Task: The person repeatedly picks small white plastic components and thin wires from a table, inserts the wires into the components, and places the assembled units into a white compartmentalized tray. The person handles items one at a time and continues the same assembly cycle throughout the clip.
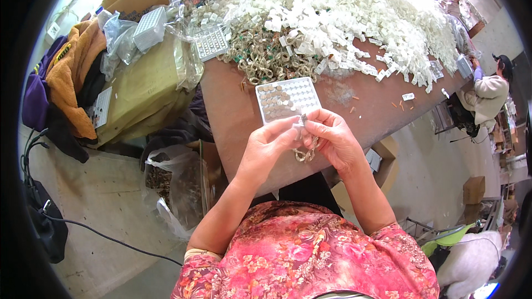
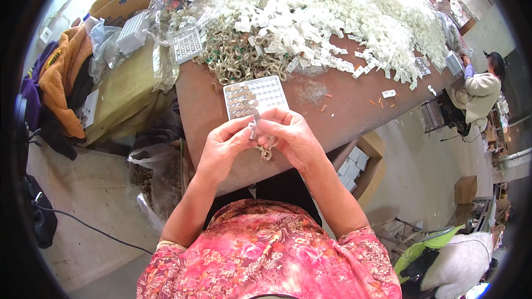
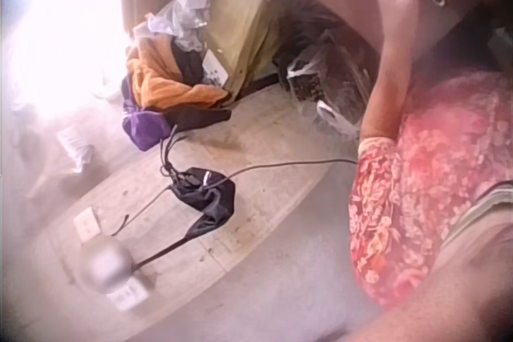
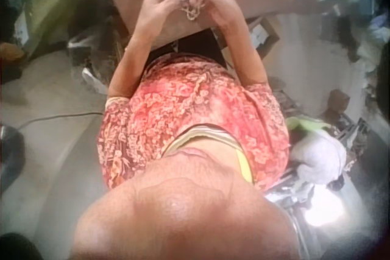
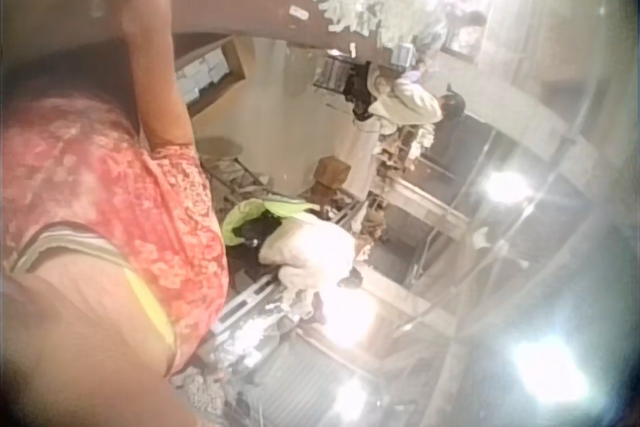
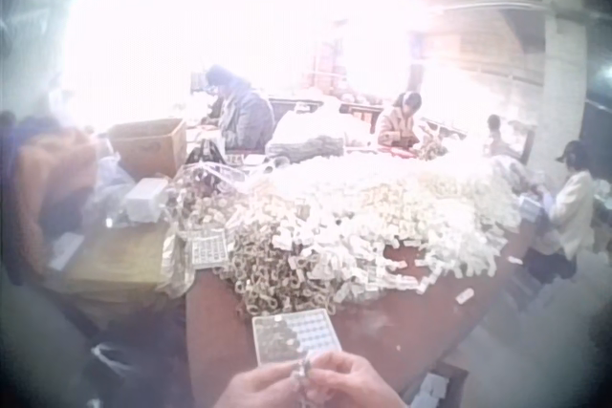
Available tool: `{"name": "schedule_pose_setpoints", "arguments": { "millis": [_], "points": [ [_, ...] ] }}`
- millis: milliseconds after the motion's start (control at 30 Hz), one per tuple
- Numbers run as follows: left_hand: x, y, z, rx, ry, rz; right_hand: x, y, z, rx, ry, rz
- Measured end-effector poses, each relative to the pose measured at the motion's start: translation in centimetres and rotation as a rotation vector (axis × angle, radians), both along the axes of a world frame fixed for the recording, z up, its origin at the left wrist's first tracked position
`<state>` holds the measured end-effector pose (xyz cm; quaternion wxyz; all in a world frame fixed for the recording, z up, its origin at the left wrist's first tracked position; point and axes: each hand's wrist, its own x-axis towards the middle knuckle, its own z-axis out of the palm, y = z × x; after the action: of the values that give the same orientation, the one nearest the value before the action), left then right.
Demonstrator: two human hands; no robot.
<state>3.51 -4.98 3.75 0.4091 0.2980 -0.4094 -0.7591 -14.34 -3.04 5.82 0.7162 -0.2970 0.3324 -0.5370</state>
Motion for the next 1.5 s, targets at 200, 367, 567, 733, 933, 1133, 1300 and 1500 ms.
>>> {"name": "schedule_pose_setpoints", "arguments": {
  "millis": [200,367,567,733,933,1133,1300,1500],
  "points": [
    [-0.4,1.0,-1.7,0.019,0.089,0.262,0.7,1.1,-0.7,0.071,-0.024,0.038],
    [-0.2,2.0,-1.9,-0.086,0.091,0.281,0.8,1.5,-1.0,0.078,0.039,0.053],
    [0.7,2.1,-0.7,-0.140,-0.241,0.203,1.1,2.7,0.5,-0.076,0.501,0.001],
    [1.6,2.7,0.4,-0.074,-0.034,-0.045,-0.6,2.9,1.5,0.020,0.417,0.212],
    [0.9,4.3,0.9,-0.052,0.106,0.015,0.7,3.7,-1.4,0.149,-0.015,0.229],
    [0.1,5.1,0.3,-0.230,-0.180,0.399,0.9,4.4,-0.3,-0.018,0.445,0.013],
    [0.2,5.2,-0.3,-0.430,-0.353,0.494,2.2,5.4,0.2,-0.272,0.807,-0.101],
    [0.1,5.0,-0.8,-0.626,-0.418,0.568,2.5,5.5,0.4,-0.329,0.964,-0.132]
  ]
}}
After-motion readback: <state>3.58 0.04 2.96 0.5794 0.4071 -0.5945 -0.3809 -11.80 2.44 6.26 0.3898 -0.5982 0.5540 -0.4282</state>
